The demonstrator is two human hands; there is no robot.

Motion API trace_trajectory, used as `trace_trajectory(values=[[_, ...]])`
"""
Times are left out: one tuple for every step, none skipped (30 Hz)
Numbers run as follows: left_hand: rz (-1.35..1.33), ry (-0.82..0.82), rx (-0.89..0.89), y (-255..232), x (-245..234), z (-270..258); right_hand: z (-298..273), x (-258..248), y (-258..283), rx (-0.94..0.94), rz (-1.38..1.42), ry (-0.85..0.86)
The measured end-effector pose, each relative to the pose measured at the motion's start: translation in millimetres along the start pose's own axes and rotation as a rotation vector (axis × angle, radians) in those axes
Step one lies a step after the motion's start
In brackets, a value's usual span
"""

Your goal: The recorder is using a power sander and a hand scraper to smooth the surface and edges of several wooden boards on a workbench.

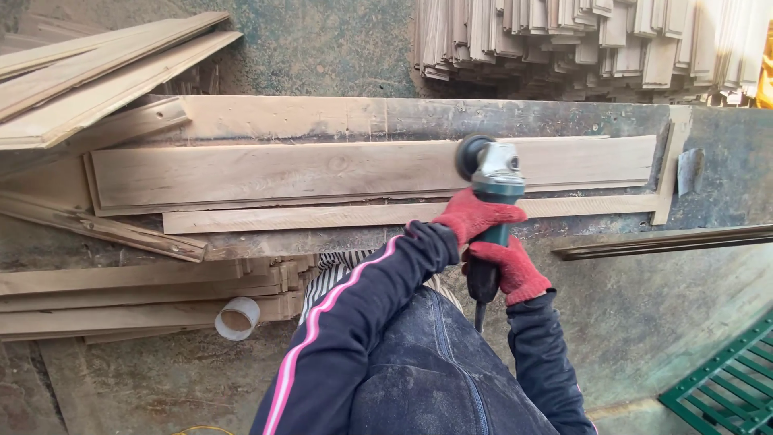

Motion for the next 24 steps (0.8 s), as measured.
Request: trace_trajectory(values=[[0.087, 0.005, -0.019, 0, 8, 4, 0, -6, 2, 0.001, 0.014, -0.038], [0.171, 0.004, -0.036, -1, 13, 7, 1, -10, 5, 0.003, 0.028, -0.069], [0.163, 0.000, -0.035, -3, 9, 5, 0, -3, 8, 0.006, 0.021, -0.063], [0.140, -0.007, -0.032, -5, 4, 2, -2, 4, 10, 0.011, 0.027, -0.053], [0.118, -0.015, -0.028, -7, -2, -2, -4, 12, 13, 0.017, 0.032, -0.044], [0.109, -0.023, -0.023, -10, -14, -9, 0, 17, 3, 0.019, 0.027, -0.033], [0.060, -0.038, -0.011, -14, -27, -17, 2, 24, -6, 0.016, 0.018, 0.001], [0.011, -0.053, 0.005, -19, -41, -26, 5, 32, -14, 0.011, 0.011, 0.036], [0.004, -0.062, 0.013, -20, -56, -33, 6, 44, -14, 0.010, 0.007, 0.049], [-0.014, -0.090, 0.026, -22, -73, -41, 5, 59, -16, 0.013, -0.087, 0.102], [-0.032, -0.118, 0.039, -23, -91, -49, 5, 74, -17, 0.015, -0.180, 0.155], [-0.038, -0.125, 0.044, -21, -110, -50, 7, 90, -17, 0.015, -0.184, 0.165], [-0.121, -0.151, 0.049, -19, -132, -50, 8, 109, -19, 0.015, -0.260, 0.229], [-0.203, -0.174, 0.054, -16, -154, -51, 9, 127, -20, 0.014, -0.336, 0.290], [-0.208, -0.180, 0.058, -19, -170, -61, 9, 146, -19, 0.014, -0.338, 0.298], [-0.206, -0.247, 0.083, -24, -191, -73, 7, 170, -20, 0.025, -0.413, 0.380], [-0.205, -0.314, 0.108, -27, -211, -85, 5, 192, -21, 0.035, -0.487, 0.461], [-0.205, -0.321, 0.111, -29, -231, -91, 3, 211, -21, 0.035, -0.485, 0.469], [-0.221, -0.383, 0.121, -29, -254, -98, 0, 232, -22, 0.031, -0.525, 0.534], [-0.236, -0.445, 0.132, -30, -278, -106, -4, 253, -24, 0.026, -0.564, 0.601], [-0.236, -0.454, 0.136, -37, -285, -121, -8, 268, -21, 0.024, -0.560, 0.610], [-0.204, -0.523, 0.116, -44, -295, -136, -12, 284, -18, 0.026, -0.580, 0.648], [-0.171, -0.591, 0.096, -50, -303, -151, -16, 298, -15, 0.028, -0.601, 0.687], [-0.167, -0.593, 0.094, -53, -308, -152, -17, 303, -15, 0.029, -0.596, 0.687]])
Point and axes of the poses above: each hand's wrist, its own z-axis towards the middle knuckle, its own x-axis out of the palm, y = z × x, the point moved 8 cm from there along z, towards the middle knuckle, and after that the axes turned 10 degrees about -x, right-handed, at the moved point
